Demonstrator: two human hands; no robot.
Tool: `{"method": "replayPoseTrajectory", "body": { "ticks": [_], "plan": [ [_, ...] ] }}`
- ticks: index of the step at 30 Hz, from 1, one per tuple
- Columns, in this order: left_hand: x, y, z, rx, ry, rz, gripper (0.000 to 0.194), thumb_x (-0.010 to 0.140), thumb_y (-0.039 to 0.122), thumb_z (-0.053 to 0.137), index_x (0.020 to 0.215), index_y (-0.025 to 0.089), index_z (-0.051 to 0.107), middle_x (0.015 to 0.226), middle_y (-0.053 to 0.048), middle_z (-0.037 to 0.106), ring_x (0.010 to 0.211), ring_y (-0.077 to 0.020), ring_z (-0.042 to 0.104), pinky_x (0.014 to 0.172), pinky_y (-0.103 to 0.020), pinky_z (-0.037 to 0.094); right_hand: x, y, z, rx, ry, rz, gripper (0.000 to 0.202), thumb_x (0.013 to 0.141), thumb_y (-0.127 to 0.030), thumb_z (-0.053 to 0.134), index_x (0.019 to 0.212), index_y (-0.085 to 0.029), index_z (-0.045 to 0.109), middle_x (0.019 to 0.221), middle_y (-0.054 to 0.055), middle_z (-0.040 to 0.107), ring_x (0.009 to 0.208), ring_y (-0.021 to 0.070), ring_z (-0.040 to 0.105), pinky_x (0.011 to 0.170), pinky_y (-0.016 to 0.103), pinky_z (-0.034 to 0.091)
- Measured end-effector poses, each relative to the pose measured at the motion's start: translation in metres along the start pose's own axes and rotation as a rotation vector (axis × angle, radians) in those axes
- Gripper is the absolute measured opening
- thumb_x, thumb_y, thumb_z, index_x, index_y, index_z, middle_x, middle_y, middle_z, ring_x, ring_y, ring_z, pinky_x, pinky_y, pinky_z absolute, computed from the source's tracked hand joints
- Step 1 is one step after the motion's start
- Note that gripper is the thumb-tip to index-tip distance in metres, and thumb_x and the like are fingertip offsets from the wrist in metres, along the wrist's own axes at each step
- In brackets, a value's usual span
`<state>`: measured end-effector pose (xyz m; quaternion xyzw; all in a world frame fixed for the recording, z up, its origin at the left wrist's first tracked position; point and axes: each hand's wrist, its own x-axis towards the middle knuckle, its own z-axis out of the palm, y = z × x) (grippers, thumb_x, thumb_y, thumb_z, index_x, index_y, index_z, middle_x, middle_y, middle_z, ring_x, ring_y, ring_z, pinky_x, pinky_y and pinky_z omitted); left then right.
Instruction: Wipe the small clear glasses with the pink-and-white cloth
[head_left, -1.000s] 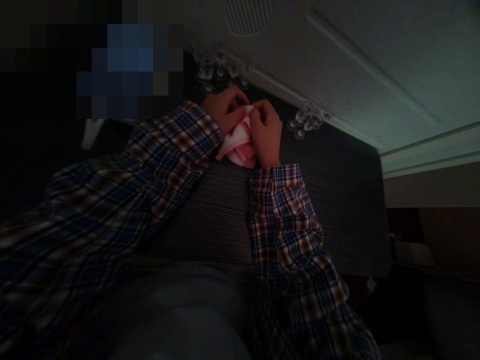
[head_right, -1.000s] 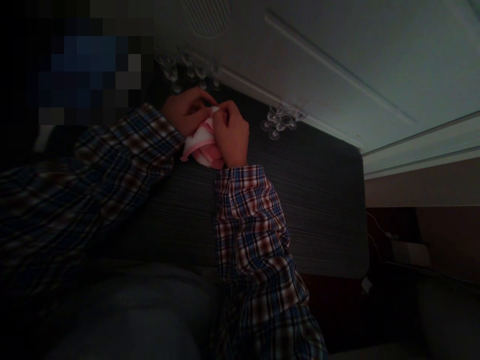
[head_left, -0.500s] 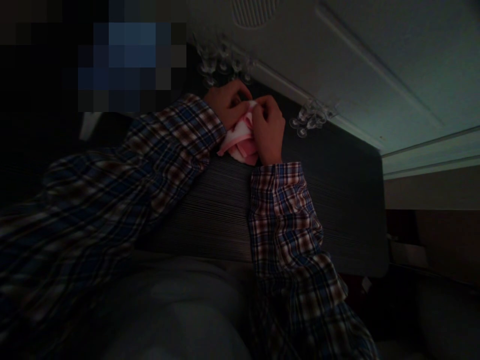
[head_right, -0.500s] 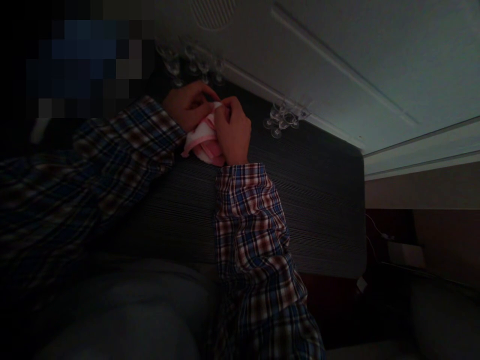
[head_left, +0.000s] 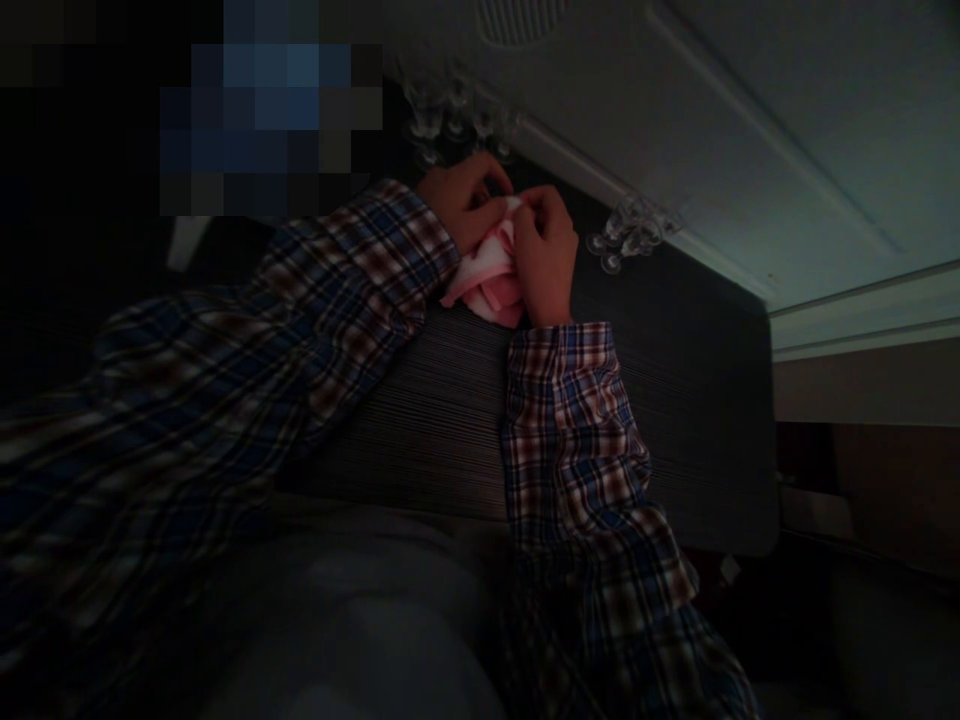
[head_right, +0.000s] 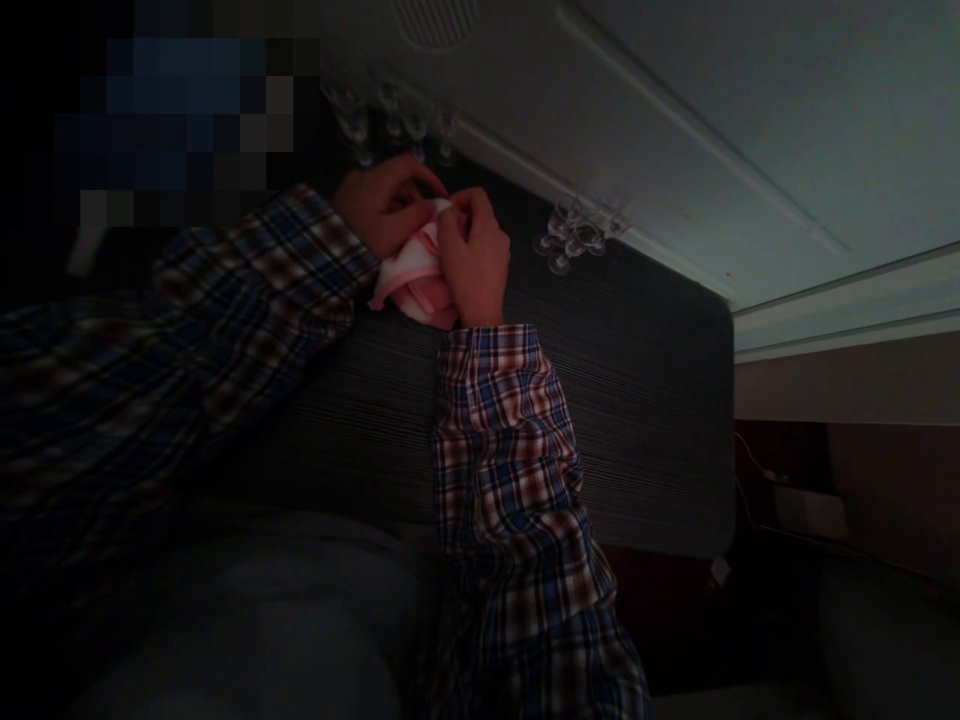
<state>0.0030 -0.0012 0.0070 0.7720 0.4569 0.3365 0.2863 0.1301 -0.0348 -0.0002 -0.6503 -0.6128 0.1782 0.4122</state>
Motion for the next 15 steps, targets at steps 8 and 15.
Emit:
{"method": "replayPoseTrajectory", "body": {
  "ticks": [8,15],
  "plan": [
    [0.0022,-0.0037,0.0016,-0.01,0.0,0.023,0.023,0.078,0.023,0.051,0.099,0.018,0.06,0.07,0.003,0.057,0.059,-0.0077,0.046,0.058,-0.021,0.036,-0.0034,-0.0047,-0.0015,-0.039,0.035,-0.061,0.009,0.084,-0.022,0.038,0.08,-0.022,0.046,0.077,-0.001,0.056,0.079,0.0133,0.051,0.074,0.027,0.039],
    [0.0024,-0.0061,0.0029,-0.007,0.032,0.048,0.024,0.077,0.02,0.052,0.098,0.016,0.062,0.066,0.002,0.056,0.055,-0.0069,0.045,0.054,-0.018,0.033,-0.0057,-0.0066,-0.0036,-0.02,0.039,-0.07,0.01,0.084,-0.025,0.037,0.08,-0.023,0.046,0.078,-0.002,0.055,0.078,0.0117,0.053,0.073,0.025,0.04]
  ]
}}
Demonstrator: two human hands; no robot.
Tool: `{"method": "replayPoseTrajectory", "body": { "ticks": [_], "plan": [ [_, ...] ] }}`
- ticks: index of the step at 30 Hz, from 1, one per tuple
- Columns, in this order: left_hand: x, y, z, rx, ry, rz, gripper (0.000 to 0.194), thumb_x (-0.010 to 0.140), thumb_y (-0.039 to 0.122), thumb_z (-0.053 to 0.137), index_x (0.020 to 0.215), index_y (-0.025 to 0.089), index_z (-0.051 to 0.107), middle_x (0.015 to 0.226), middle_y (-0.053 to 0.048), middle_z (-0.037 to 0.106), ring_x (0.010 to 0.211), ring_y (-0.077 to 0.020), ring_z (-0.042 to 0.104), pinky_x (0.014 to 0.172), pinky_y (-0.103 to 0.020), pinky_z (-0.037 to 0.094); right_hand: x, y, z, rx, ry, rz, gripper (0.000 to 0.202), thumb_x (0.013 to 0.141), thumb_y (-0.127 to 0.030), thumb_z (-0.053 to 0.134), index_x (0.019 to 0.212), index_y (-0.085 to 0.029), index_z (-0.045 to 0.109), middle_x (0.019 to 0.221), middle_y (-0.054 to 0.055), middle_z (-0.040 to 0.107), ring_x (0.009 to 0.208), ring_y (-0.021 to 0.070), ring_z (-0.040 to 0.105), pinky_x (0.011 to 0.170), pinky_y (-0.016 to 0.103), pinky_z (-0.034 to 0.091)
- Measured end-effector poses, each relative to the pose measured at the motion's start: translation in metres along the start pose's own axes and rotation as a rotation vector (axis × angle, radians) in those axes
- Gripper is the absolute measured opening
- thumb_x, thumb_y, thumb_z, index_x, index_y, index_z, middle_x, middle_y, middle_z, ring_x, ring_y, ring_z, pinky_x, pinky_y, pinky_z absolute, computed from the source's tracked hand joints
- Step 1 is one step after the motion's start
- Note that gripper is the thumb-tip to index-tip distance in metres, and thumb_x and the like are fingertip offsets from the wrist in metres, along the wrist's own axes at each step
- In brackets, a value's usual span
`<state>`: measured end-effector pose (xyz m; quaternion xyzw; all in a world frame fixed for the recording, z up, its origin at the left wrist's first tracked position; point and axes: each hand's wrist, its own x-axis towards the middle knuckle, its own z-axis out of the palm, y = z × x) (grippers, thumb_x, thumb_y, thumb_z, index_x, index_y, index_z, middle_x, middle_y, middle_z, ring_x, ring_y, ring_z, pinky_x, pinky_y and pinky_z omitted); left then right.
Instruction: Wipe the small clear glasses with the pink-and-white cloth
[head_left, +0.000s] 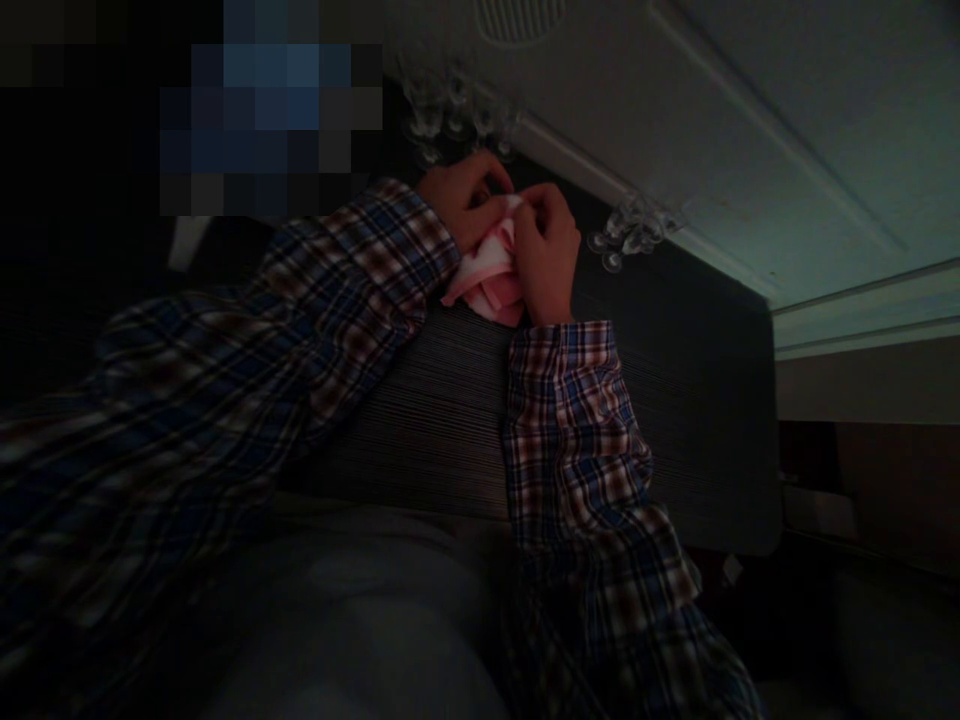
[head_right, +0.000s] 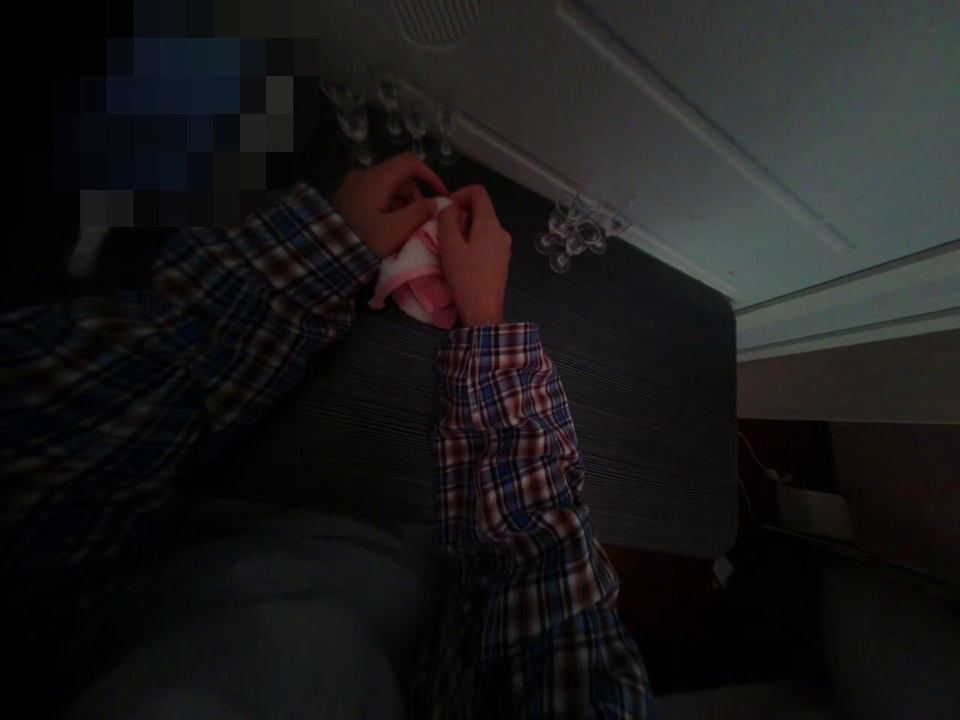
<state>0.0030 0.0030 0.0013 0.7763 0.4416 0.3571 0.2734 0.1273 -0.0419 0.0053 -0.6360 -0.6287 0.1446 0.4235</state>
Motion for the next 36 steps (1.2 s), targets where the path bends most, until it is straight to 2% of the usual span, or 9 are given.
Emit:
{"method": "replayPoseTrajectory", "body": {
  "ticks": [4,13,18,26,36],
  "plan": [
    [-0.0006,0.0015,-0.0006,-0.014,-0.008,0.01,0.024,0.077,0.02,0.052,0.098,0.015,0.062,0.066,0.002,0.056,0.055,-0.0066,0.045,0.054,-0.018,0.032,0.0016,0.0004,0.0002,-0.035,-0.016,0.02,0.01,0.084,-0.027,0.038,0.077,-0.027,0.047,0.078,-0.002,0.057,0.081,0.0135,0.054,0.073,0.027,0.042],
    [0.0,0.0006,-0.0007,-0.023,-0.003,0.021,0.025,0.077,0.02,0.052,0.098,0.012,0.062,0.068,0.0,0.056,0.059,-0.0072,0.049,0.054,-0.017,0.032,0.0027,0.0018,0.0005,-0.065,-0.059,0.045,0.012,0.085,-0.027,0.036,0.081,-0.026,0.047,0.084,0.001,0.058,0.087,0.0163,0.057,0.073,0.029,0.043],
    [-0.0005,0.0027,-0.0003,-0.021,0.007,0.008,0.023,0.077,0.019,0.052,0.097,0.013,0.062,0.066,0.001,0.055,0.058,-0.0071,0.049,0.055,-0.018,0.032,0.0036,0.001,0.0001,-0.008,-0.003,0.018,0.01,0.082,-0.023,0.04,0.075,-0.024,0.046,0.078,0.0,0.056,0.081,0.0145,0.054,0.074,0.028,0.042],
    [0.0007,0.0018,0.0013,-0.018,0.025,0.017,0.022,0.077,0.019,0.054,0.096,0.013,0.062,0.065,0.002,0.054,0.058,-0.0079,0.048,0.054,-0.019,0.031,0.0037,0.0001,-0.0012,-0.004,-0.013,0.025,0.011,0.082,-0.022,0.041,0.073,-0.026,0.044,0.076,-0.001,0.057,0.081,0.0127,0.052,0.074,0.026,0.041],
    [0.0003,0.0036,0.0009,-0.027,0.013,0.011,0.021,0.077,0.017,0.054,0.097,0.013,0.062,0.064,0.002,0.052,0.058,-0.0071,0.045,0.054,-0.019,0.03,0.0046,0.0016,0.0002,-0.006,-0.024,0.034,0.01,0.081,-0.027,0.038,0.072,-0.028,0.042,0.082,0.002,0.058,0.089,0.0184,0.055,0.077,0.031,0.044]
  ]
}}
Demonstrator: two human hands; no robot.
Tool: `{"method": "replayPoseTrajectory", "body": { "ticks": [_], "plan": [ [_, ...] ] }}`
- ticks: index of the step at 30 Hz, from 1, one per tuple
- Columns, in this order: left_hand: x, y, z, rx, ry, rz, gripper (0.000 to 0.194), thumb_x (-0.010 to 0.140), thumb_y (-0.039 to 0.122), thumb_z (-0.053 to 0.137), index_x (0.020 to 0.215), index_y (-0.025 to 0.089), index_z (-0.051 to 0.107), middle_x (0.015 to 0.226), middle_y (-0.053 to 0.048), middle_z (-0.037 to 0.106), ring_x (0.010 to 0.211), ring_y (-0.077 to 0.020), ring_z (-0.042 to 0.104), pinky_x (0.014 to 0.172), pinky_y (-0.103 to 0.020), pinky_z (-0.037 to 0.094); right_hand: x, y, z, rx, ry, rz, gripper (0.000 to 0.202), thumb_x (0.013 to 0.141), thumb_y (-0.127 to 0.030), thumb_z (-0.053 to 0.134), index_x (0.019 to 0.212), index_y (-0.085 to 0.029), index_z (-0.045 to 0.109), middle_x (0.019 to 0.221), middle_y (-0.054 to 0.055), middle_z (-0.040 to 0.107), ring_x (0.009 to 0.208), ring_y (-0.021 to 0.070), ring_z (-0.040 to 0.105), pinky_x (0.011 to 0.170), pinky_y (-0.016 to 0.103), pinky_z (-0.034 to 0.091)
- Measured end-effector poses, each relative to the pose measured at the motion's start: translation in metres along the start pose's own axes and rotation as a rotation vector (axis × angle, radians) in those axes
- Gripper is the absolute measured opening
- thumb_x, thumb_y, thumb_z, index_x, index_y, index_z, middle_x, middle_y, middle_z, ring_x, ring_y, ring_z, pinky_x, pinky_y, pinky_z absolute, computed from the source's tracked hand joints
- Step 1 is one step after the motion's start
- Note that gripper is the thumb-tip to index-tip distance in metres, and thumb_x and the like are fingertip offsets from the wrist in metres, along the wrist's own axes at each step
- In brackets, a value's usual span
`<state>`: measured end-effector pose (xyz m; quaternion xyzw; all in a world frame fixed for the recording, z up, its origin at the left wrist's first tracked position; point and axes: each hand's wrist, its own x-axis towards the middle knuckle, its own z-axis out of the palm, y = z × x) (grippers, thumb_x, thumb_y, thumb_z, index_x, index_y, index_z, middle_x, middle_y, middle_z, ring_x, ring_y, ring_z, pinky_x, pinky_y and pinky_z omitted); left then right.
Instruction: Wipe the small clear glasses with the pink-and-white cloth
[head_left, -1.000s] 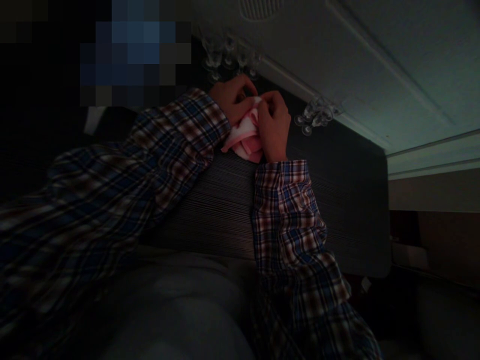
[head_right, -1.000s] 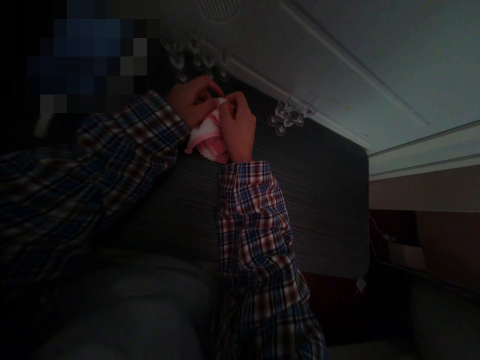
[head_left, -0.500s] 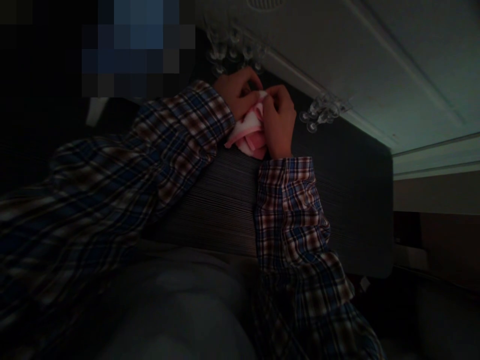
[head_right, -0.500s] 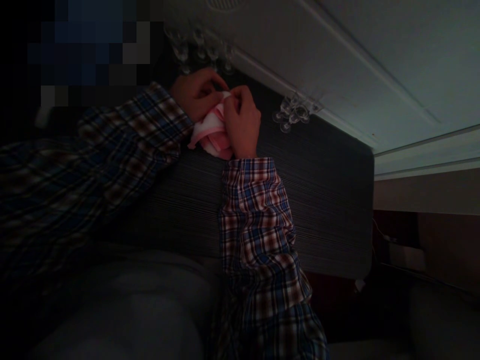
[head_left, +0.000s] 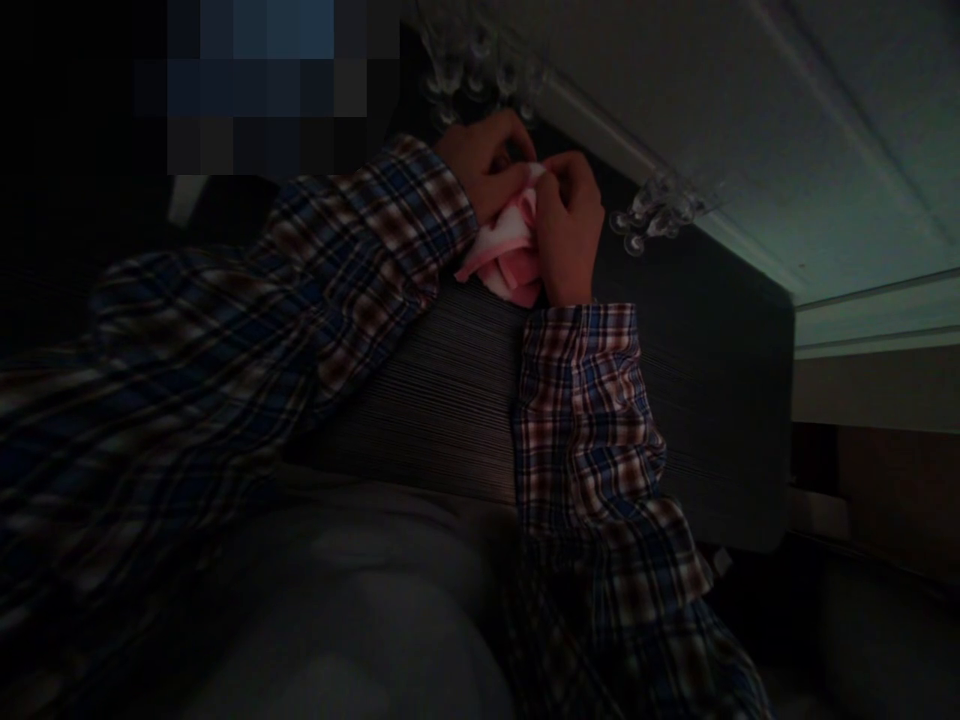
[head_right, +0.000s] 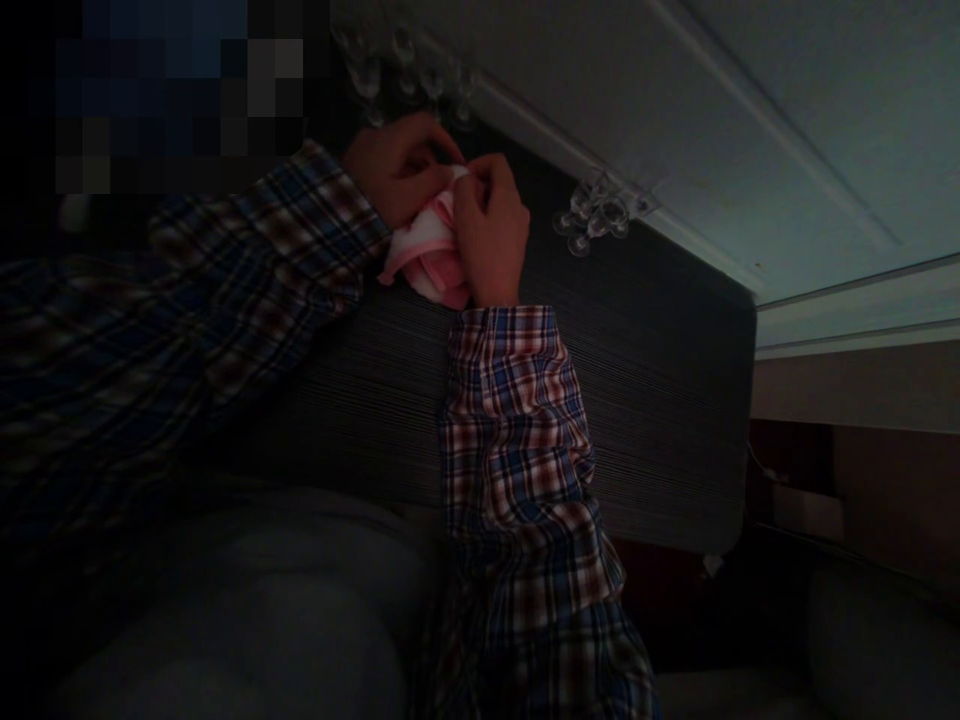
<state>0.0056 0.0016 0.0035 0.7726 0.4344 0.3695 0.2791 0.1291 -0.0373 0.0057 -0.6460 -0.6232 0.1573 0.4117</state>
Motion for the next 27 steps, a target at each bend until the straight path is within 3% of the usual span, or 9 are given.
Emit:
{"method": "replayPoseTrajectory", "body": {
  "ticks": [27],
  "plan": [
    [-0.0001,0.0012,-0.0029,0.065,-0.02,0.013,0.03,0.079,0.028,0.051,0.102,0.011,0.062,0.071,0.001,0.05,0.067,-0.0091,0.048,0.061,-0.018,0.029,0.0038,-0.0004,-0.0005,-0.103,0.023,-0.054,0.011,0.083,-0.02,0.038,0.073,-0.022,0.043,0.08,0.0,0.054,0.083,0.0115,0.052,0.077,0.022,0.04]
  ]
}}
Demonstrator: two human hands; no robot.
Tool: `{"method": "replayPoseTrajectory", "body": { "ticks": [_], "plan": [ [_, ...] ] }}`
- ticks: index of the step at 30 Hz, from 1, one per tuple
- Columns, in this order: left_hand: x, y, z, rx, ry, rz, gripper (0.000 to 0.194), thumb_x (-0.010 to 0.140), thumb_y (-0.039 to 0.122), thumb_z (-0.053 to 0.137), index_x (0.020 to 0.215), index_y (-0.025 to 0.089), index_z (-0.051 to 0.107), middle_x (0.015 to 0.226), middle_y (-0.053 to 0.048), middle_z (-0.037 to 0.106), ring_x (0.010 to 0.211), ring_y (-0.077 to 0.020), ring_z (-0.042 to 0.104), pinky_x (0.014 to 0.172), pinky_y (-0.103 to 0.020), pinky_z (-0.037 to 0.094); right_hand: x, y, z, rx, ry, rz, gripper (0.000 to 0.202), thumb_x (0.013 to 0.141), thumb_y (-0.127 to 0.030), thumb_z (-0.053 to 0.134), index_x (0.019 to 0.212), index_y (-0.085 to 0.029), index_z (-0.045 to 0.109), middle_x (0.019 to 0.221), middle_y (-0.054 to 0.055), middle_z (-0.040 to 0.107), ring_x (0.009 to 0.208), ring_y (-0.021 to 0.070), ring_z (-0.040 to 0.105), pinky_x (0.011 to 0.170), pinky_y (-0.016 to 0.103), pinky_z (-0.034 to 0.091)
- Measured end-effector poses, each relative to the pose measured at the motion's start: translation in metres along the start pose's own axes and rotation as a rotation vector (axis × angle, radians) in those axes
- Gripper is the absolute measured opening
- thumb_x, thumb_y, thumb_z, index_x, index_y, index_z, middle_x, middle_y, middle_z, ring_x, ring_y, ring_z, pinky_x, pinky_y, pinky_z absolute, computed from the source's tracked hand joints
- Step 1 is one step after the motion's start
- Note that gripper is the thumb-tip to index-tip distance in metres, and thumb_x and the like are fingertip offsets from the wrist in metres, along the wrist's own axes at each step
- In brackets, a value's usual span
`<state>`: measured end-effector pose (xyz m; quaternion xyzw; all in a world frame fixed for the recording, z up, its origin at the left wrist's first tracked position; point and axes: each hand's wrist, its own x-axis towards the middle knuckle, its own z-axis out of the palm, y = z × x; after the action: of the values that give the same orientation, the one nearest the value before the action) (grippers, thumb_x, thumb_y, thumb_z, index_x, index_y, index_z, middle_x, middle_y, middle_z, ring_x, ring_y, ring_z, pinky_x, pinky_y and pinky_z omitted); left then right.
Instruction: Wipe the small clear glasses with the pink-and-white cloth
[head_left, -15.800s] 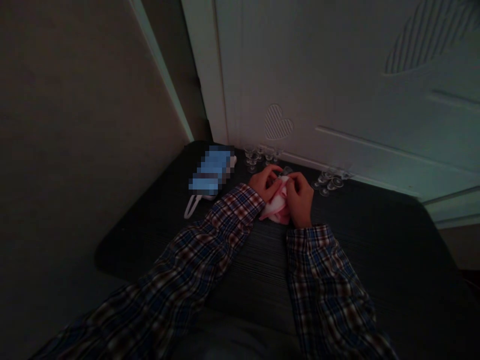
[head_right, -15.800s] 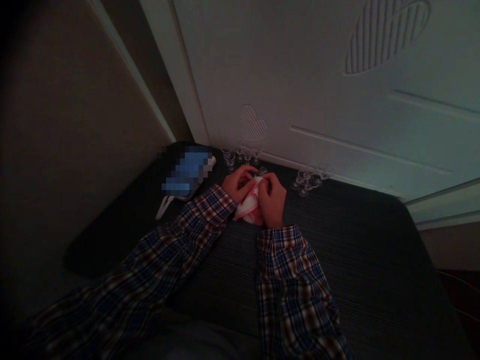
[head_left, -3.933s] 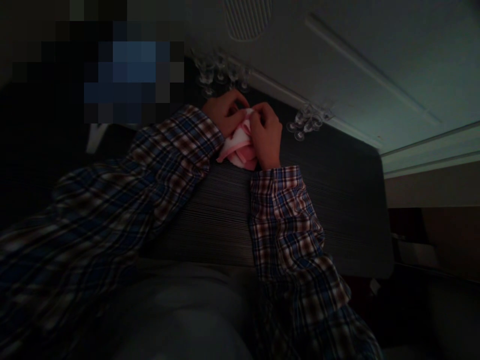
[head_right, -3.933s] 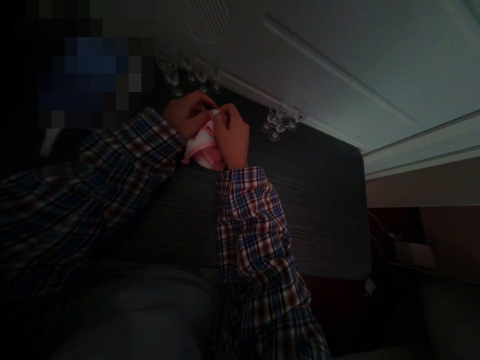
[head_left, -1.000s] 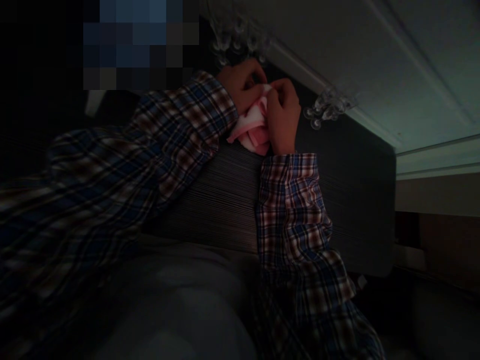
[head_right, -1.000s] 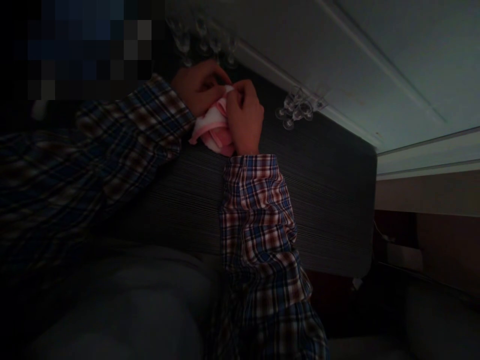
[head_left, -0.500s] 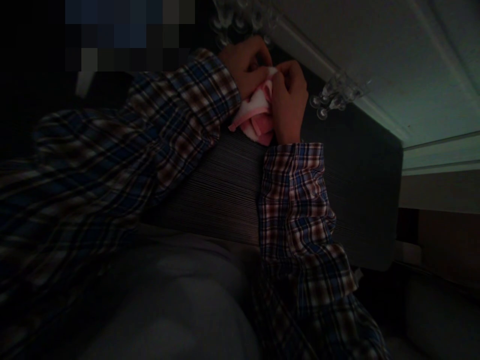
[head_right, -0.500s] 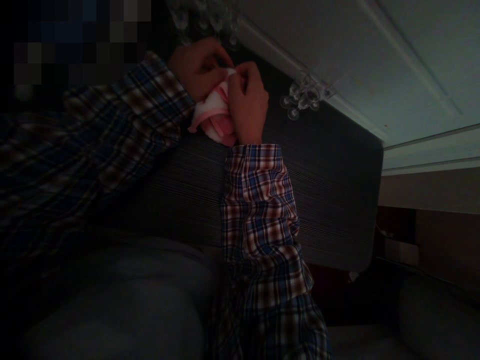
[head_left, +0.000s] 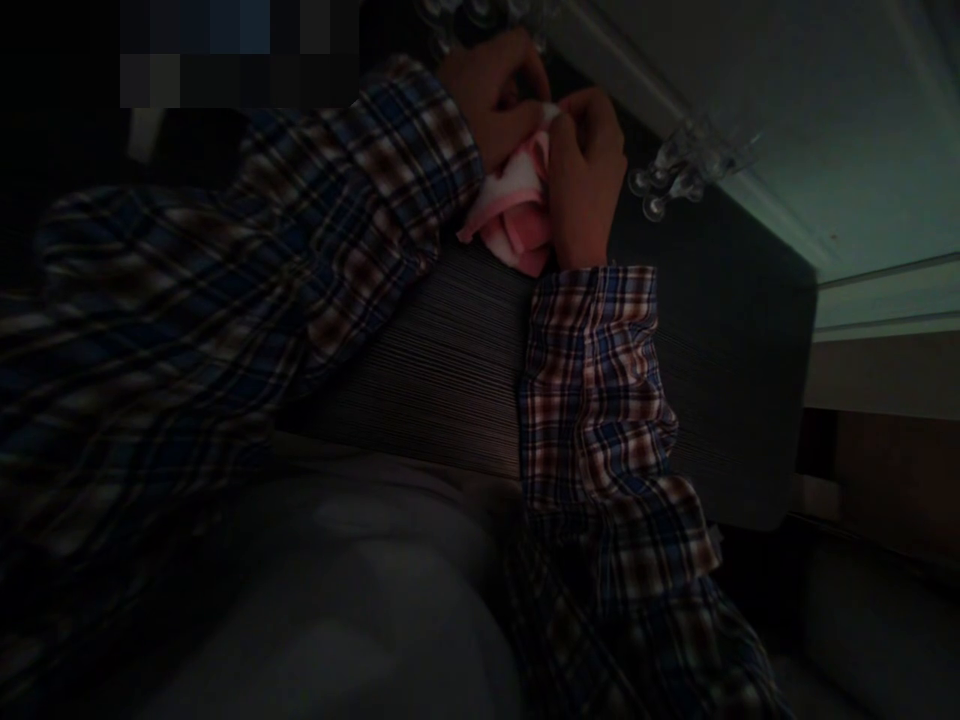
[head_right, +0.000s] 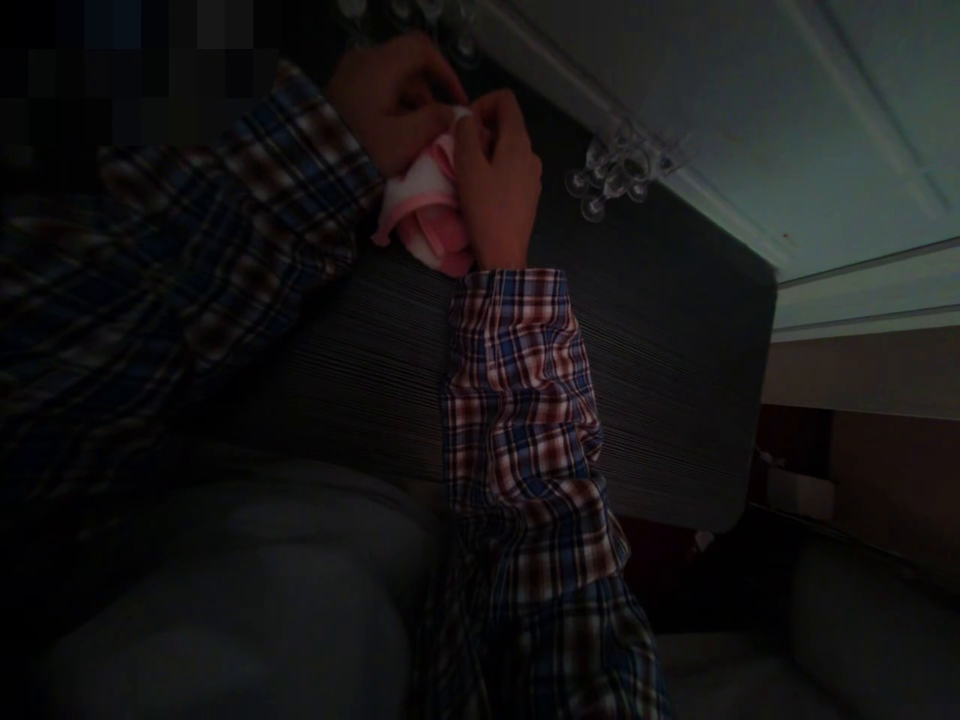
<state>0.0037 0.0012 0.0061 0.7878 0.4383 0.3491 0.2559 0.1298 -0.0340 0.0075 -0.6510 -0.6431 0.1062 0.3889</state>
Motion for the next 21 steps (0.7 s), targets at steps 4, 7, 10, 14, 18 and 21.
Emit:
{"method": "replayPoseTrajectory", "body": {
  "ticks": [4,7,10,14,18,21],
  "plan": [
    [0.0,0.0,0.0,-0.017,0.018,-0.005,0.026,0.078,0.023,0.052,0.1,0.013,0.063,0.066,0.001,0.047,0.06,-0.0077,0.042,0.057,-0.019,0.027,-0.001,0.0,-0.001,0.049,0.02,-0.038,0.012,0.082,-0.02,0.038,0.071,-0.023,0.042,0.076,0.0,0.052,0.082,0.0141,0.052,0.075,0.025,0.041],
    [0.0,0.001,0.001,-0.034,0.031,-0.016,0.023,0.079,0.022,0.053,0.098,0.014,0.063,0.065,0.002,0.048,0.059,-0.0077,0.042,0.056,-0.019,0.028,-0.002,0.0,-0.001,0.039,0.002,-0.026,0.012,0.083,-0.023,0.038,0.071,-0.025,0.041,0.079,0.001,0.054,0.083,0.0156,0.053,0.074,0.026,0.042],
    [0.0,0.0,0.002,-0.042,0.025,-0.035,0.022,0.077,0.02,0.054,0.097,0.015,0.062,0.067,0.001,0.053,0.062,-0.0084,0.047,0.056,-0.019,0.031,-0.004,-0.001,0.0,0.046,-0.008,0.02,0.011,0.083,-0.025,0.037,0.073,-0.026,0.042,0.082,0.001,0.056,0.085,0.0161,0.052,0.077,0.028,0.041],
    [0.0,-0.004,0.004,-0.05,0.018,-0.009,0.022,0.077,0.02,0.052,0.096,0.015,0.062,0.067,0.0,0.057,0.058,-0.0088,0.048,0.055,-0.021,0.033,-0.007,-0.004,-0.001,0.108,-0.045,0.083,0.01,0.084,-0.027,0.036,0.078,-0.024,0.045,0.077,0.0,0.055,0.083,0.0134,0.051,0.08,0.028,0.04],
    [0.0,-0.008,0.005,-0.047,-0.037,-0.028,0.024,0.079,0.025,0.049,0.1,0.019,0.059,0.073,0.0,0.061,0.065,-0.0116,0.054,0.06,-0.022,0.038,-0.01,-0.008,-0.003,0.168,-0.068,0.138,0.016,0.084,-0.03,0.033,0.082,-0.021,0.047,0.078,0.0,0.055,0.083,0.0131,0.053,0.077,0.027,0.04],
    [0.0,-0.007,0.003,-0.043,-0.067,-0.063,0.024,0.079,0.025,0.048,0.1,0.019,0.057,0.073,0.001,0.061,0.069,-0.0123,0.057,0.063,-0.022,0.04,-0.011,-0.009,-0.002,0.191,-0.043,0.146,0.015,0.082,-0.03,0.037,0.081,-0.021,0.049,0.078,0.001,0.057,0.079,0.0131,0.054,0.074,0.026,0.041]
  ]
}}
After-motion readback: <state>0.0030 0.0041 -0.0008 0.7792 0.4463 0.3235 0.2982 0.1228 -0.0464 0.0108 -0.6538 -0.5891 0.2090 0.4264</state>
